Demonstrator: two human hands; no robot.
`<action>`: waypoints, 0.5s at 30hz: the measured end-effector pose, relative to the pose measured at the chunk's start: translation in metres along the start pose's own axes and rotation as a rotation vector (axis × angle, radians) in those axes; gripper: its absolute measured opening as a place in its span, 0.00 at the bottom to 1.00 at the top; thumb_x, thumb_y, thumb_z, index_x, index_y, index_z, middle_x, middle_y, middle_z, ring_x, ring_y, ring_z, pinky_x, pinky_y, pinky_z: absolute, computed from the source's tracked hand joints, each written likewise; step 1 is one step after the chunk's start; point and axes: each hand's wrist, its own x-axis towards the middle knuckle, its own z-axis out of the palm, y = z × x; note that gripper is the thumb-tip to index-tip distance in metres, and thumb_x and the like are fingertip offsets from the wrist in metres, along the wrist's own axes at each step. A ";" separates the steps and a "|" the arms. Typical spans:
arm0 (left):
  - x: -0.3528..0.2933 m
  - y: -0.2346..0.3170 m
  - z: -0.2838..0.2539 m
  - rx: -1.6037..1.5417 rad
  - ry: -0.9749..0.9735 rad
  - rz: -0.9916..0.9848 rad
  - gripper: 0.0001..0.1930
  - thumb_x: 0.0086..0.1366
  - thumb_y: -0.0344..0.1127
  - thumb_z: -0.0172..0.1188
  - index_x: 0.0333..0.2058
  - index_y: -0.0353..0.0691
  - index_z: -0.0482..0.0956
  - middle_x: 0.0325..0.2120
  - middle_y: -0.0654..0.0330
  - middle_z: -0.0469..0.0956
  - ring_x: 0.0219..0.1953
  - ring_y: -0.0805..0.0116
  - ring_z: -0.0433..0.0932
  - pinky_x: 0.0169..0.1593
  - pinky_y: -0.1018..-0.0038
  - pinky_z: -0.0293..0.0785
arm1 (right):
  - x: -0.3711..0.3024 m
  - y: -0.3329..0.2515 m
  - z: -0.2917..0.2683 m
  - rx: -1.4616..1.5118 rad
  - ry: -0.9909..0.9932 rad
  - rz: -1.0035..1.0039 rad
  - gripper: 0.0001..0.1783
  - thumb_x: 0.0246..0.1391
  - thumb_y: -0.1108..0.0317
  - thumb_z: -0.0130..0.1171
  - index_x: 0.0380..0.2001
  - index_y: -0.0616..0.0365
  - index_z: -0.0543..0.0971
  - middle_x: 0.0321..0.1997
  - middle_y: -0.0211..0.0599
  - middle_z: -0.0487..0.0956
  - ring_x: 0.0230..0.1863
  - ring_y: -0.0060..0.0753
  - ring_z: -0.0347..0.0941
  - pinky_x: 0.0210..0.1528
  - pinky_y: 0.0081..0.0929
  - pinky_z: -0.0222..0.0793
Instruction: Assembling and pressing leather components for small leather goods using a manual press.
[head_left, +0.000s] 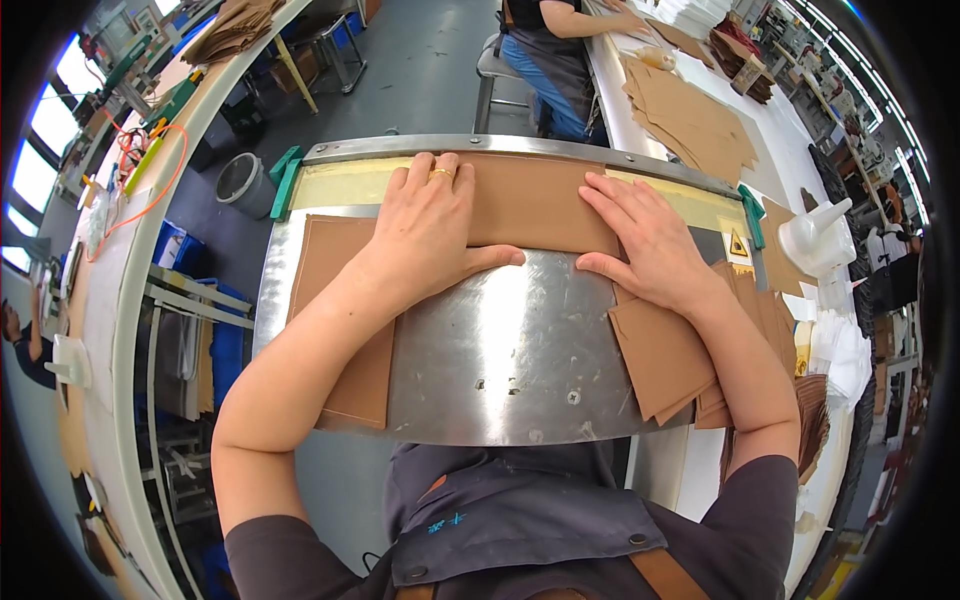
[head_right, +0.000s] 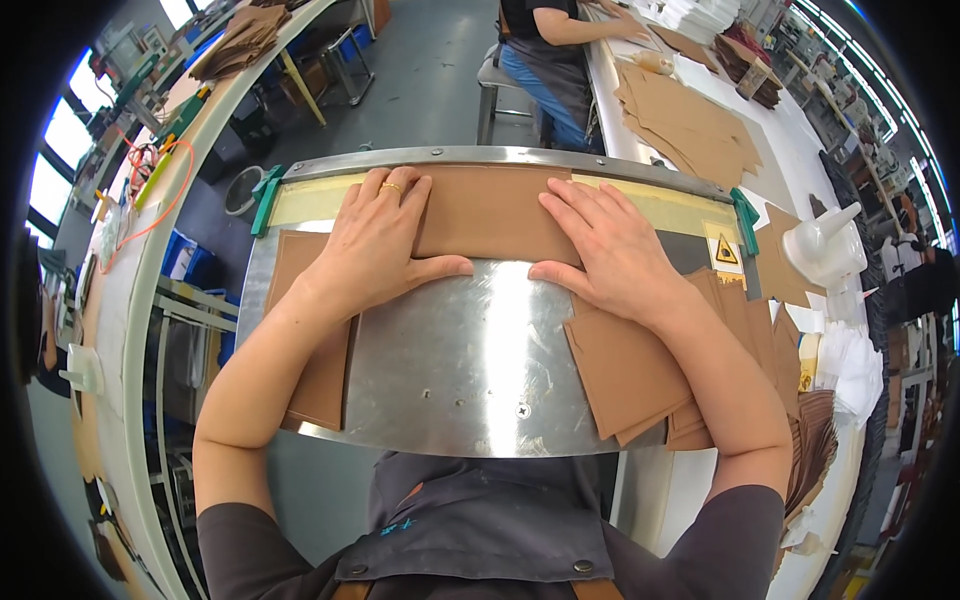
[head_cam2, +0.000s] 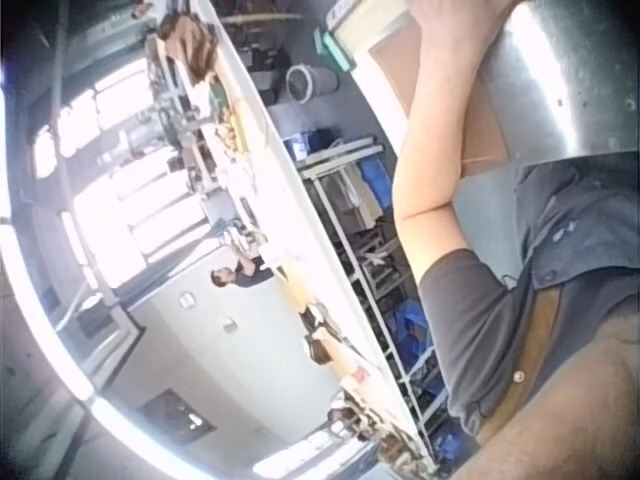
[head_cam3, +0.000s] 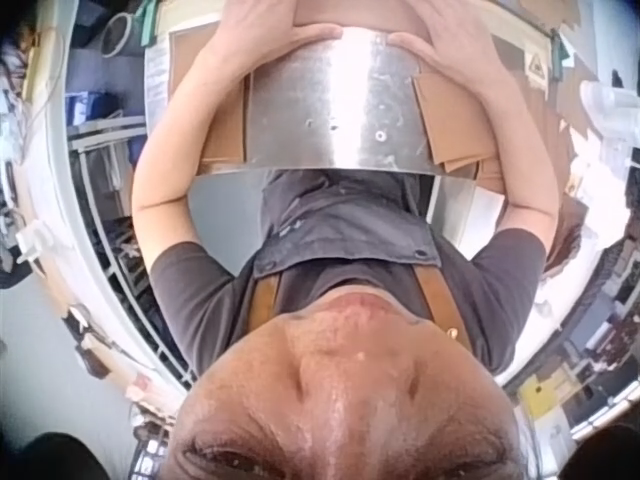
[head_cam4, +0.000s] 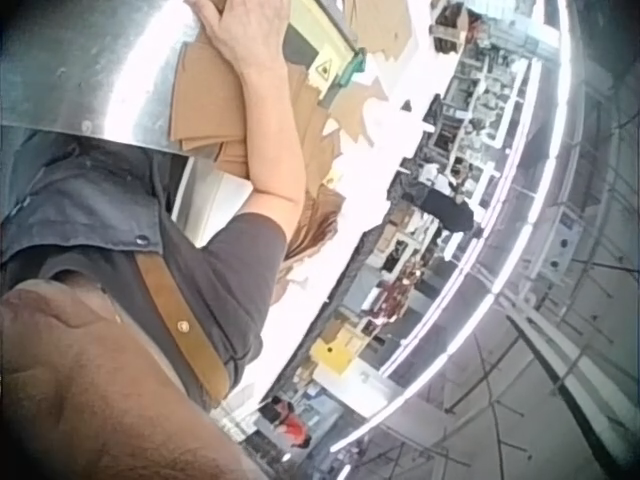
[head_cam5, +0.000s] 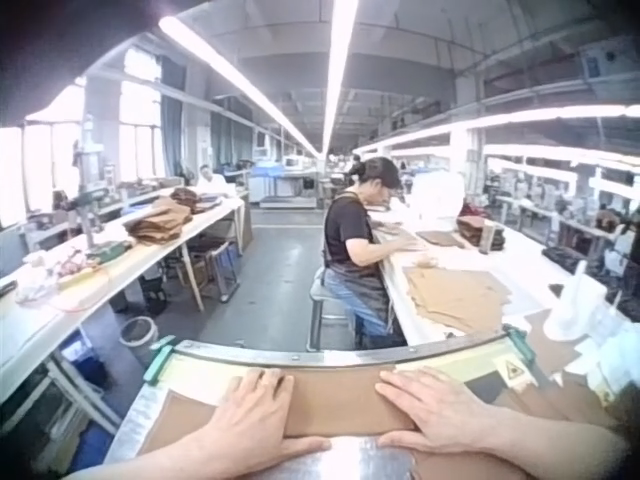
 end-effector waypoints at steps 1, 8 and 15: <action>0.000 -0.001 -0.001 -0.003 -0.014 -0.005 0.53 0.53 0.71 0.65 0.59 0.24 0.70 0.58 0.42 0.70 0.63 0.45 0.64 0.65 0.54 0.60 | 0.000 -0.001 0.000 0.001 0.001 0.004 0.42 0.56 0.42 0.63 0.64 0.60 0.69 0.70 0.45 0.67 0.70 0.49 0.63 0.75 0.48 0.52; -0.001 -0.003 -0.002 -0.004 -0.003 0.031 0.51 0.53 0.71 0.65 0.59 0.27 0.70 0.58 0.43 0.70 0.62 0.45 0.65 0.65 0.55 0.59 | -0.001 -0.002 -0.003 -0.003 0.001 -0.009 0.43 0.56 0.39 0.61 0.63 0.62 0.69 0.67 0.46 0.68 0.68 0.50 0.64 0.74 0.49 0.53; -0.002 -0.007 -0.022 -0.048 -0.087 0.022 0.46 0.52 0.66 0.69 0.55 0.28 0.75 0.56 0.43 0.71 0.61 0.47 0.66 0.64 0.57 0.61 | 0.004 -0.003 -0.006 -0.015 -0.007 -0.014 0.40 0.55 0.42 0.64 0.61 0.60 0.71 0.62 0.45 0.71 0.64 0.51 0.66 0.74 0.49 0.56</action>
